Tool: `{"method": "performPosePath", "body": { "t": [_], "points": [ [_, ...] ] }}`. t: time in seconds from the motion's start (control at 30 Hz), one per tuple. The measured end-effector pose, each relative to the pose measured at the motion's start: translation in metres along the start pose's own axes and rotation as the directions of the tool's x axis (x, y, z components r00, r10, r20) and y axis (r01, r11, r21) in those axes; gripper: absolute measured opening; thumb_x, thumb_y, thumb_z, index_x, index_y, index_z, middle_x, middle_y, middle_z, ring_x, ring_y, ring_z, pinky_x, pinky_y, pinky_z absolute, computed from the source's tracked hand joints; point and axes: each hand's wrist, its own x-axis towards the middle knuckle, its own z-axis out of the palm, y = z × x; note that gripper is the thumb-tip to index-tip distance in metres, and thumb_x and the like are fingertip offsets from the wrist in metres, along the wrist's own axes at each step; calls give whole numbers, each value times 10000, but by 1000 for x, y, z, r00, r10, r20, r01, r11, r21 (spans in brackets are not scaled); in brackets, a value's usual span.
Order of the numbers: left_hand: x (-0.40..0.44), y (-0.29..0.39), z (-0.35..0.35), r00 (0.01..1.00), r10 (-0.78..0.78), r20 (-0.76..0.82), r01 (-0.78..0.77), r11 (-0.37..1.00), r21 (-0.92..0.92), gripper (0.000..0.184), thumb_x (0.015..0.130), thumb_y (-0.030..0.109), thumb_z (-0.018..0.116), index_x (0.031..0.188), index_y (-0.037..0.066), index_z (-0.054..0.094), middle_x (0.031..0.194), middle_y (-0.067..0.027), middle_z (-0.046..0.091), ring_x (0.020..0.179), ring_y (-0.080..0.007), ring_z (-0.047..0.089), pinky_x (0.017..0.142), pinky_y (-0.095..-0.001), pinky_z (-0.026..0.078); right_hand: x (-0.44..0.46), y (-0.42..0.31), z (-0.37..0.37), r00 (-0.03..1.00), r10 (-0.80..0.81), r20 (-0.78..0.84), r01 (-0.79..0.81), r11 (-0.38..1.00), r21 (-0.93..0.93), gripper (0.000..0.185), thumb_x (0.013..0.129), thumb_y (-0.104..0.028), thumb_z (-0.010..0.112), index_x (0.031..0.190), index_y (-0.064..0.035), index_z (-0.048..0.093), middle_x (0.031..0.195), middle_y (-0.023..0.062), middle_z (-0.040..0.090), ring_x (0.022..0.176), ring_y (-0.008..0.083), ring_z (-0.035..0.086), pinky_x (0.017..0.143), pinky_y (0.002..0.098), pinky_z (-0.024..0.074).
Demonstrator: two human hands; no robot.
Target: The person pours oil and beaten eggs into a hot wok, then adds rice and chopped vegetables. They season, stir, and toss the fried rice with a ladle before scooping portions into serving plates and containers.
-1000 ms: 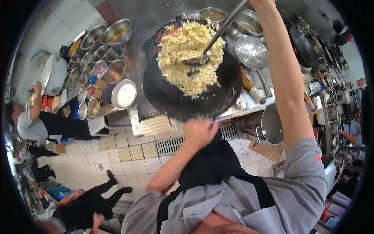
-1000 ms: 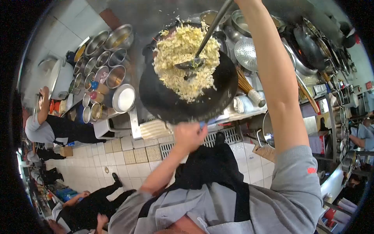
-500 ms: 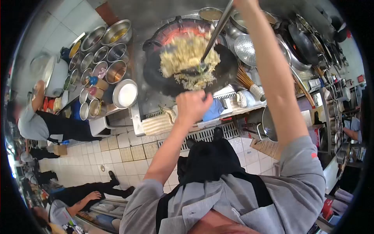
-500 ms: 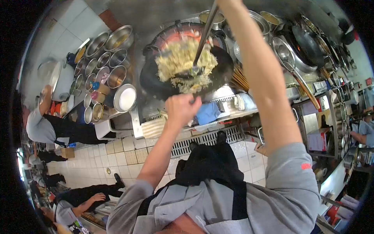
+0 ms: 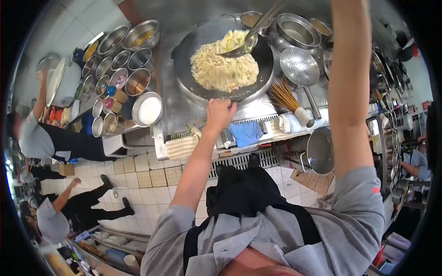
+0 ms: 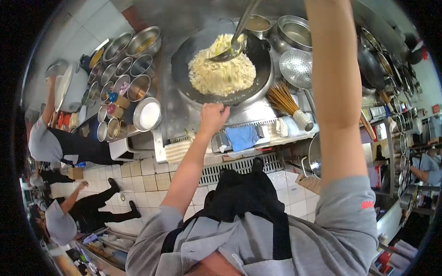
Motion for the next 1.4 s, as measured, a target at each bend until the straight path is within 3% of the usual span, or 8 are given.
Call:
{"method": "performPosePath", "body": {
  "t": [0.1,0.3,0.4,0.5,0.67,1.13,1.23,1.4],
  "points": [
    [7,-19,13,999,-19,39,17,998,67,231,813,248,691,704,54,626,692,-129,630,751,-327,607,786,-452,425,-50,4,0,969,76,-235,-16,969,247,370,930,-415,600,718,-130,498,509,-12,455,388,130,387,383,274,328],
    [-13,43,-13,943,33,-332,-8,997,76,160,826,185,697,911,60,643,847,-87,651,823,-313,587,803,-463,409,-108,212,-85,981,182,-62,-191,957,-219,235,889,-165,689,735,-116,519,554,-19,501,433,99,457,433,274,389],
    [-90,73,-19,976,-6,-219,-18,994,-108,155,802,150,703,903,60,629,867,-84,642,834,-301,587,802,-437,415,-78,150,-99,924,369,-103,-368,929,37,265,851,-72,708,704,-115,492,555,-18,481,435,93,465,408,269,379],
    [-149,98,-3,978,-192,80,204,961,-188,126,823,185,682,881,84,634,822,-93,659,779,-295,612,769,-435,434,-125,205,-106,899,67,-432,-120,988,-97,299,853,-49,694,675,-123,465,542,-35,446,410,95,437,378,255,322],
    [-241,75,57,796,-226,561,312,948,-61,164,829,246,666,874,89,649,781,-129,671,784,-321,654,729,-464,479,-94,208,-98,889,394,-233,-370,918,140,269,862,-53,668,707,-121,458,531,-17,439,382,116,421,377,278,333],
    [-256,84,79,648,-480,592,554,830,65,260,822,274,677,971,61,664,878,-183,693,841,-372,671,756,-472,531,-117,152,-120,940,341,14,-339,930,139,317,874,-33,597,663,-105,372,503,0,406,400,104,427,400,294,362],
    [-263,88,94,532,-466,707,589,803,86,250,816,272,652,956,64,656,891,-203,682,861,-382,665,784,-491,524,-160,179,-99,928,221,-299,-206,975,81,348,877,-17,581,628,-104,355,480,19,419,388,105,414,382,286,344],
    [-236,96,133,669,-358,651,435,899,47,219,805,229,636,929,50,654,892,-196,675,873,-383,661,792,-487,529,-112,199,-106,948,316,-42,-307,940,151,384,915,-151,533,570,-84,380,467,23,381,388,148,365,440,350,339]
  ]
}}
